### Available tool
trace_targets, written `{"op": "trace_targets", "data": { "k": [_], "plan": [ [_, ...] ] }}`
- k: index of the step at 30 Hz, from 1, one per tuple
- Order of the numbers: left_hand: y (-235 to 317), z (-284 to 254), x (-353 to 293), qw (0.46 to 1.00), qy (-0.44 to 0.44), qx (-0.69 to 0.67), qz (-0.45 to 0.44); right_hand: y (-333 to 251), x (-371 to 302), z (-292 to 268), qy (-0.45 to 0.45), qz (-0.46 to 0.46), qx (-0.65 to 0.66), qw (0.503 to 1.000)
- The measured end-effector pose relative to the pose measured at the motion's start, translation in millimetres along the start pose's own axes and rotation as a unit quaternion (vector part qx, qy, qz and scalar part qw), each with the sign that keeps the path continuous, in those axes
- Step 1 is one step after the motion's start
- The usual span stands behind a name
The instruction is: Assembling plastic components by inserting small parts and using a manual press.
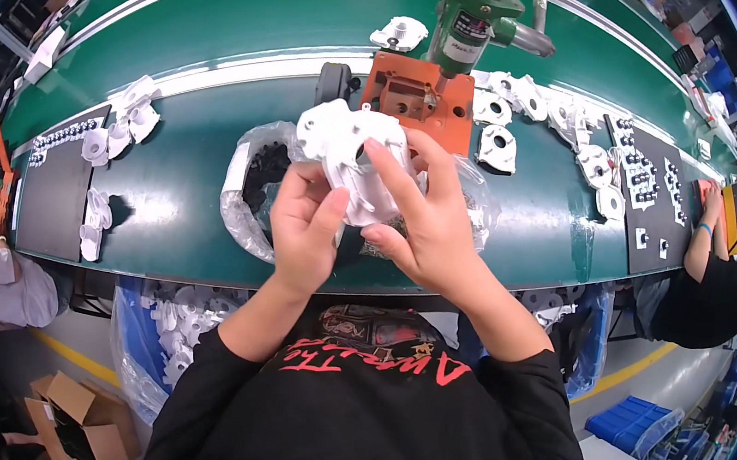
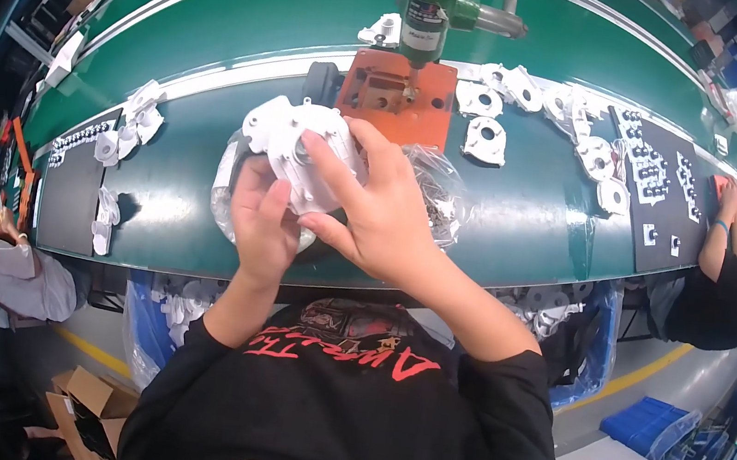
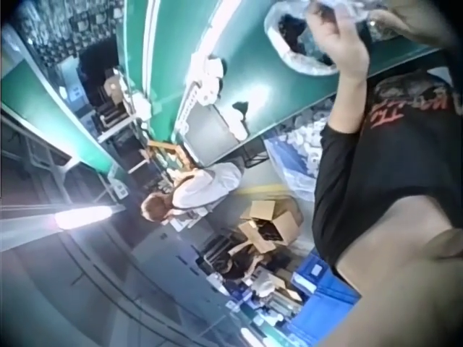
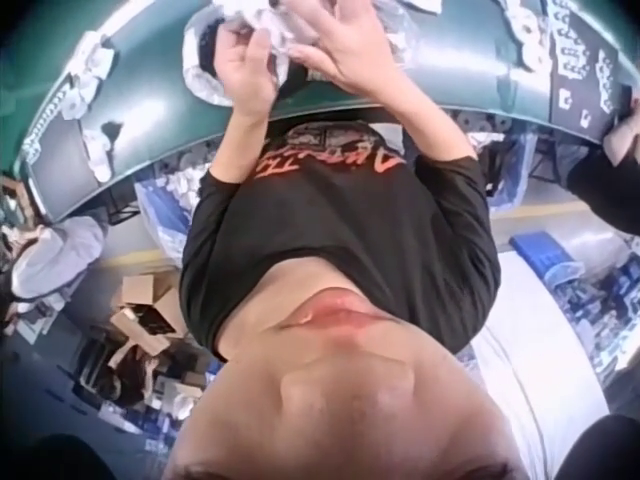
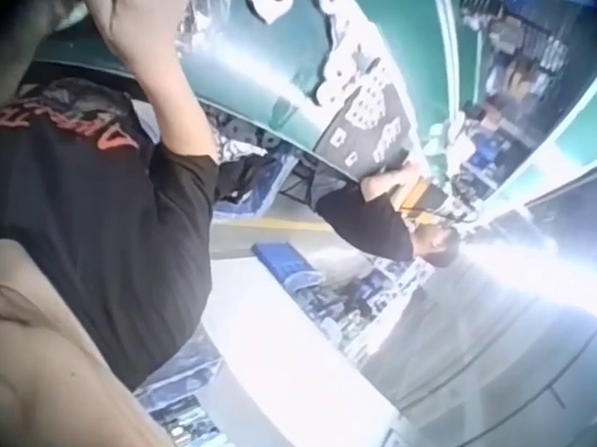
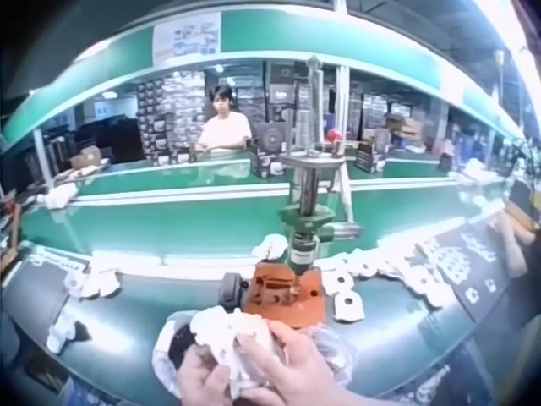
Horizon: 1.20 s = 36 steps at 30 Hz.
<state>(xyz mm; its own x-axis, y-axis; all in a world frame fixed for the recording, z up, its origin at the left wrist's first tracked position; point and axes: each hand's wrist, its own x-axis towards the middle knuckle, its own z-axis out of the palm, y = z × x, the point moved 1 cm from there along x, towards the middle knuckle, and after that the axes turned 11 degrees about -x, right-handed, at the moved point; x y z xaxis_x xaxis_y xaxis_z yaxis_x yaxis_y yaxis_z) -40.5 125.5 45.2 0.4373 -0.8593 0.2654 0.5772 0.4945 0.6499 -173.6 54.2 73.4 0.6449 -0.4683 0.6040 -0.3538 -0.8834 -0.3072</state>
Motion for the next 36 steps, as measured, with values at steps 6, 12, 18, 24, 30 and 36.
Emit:
{"op": "trace_targets", "data": {
  "k": [6, 12, 18, 24, 30, 36],
  "plan": [
    [12, -17, 51, 0.92, -0.1, 0.379, 0.012, 34, -14, -34, 0.046, 0.033, 0.093, 0.994],
    [-31, -32, 123, 0.619, -0.35, 0.661, 0.24, 47, -38, -33, -0.152, 0.071, -0.062, 0.984],
    [-72, -26, 150, 0.561, -0.407, 0.699, 0.177, 46, -45, -26, -0.151, 0.084, -0.075, 0.982],
    [-79, -43, 151, 0.605, -0.421, 0.643, 0.209, 45, -44, -25, -0.153, 0.082, -0.077, 0.982],
    [-73, -41, 158, 0.618, -0.45, 0.622, 0.17, 47, -41, -22, -0.161, 0.083, -0.045, 0.982],
    [-64, -54, 152, 0.573, -0.411, 0.637, 0.313, 39, -36, -21, -0.164, 0.092, -0.052, 0.981]
  ]
}}
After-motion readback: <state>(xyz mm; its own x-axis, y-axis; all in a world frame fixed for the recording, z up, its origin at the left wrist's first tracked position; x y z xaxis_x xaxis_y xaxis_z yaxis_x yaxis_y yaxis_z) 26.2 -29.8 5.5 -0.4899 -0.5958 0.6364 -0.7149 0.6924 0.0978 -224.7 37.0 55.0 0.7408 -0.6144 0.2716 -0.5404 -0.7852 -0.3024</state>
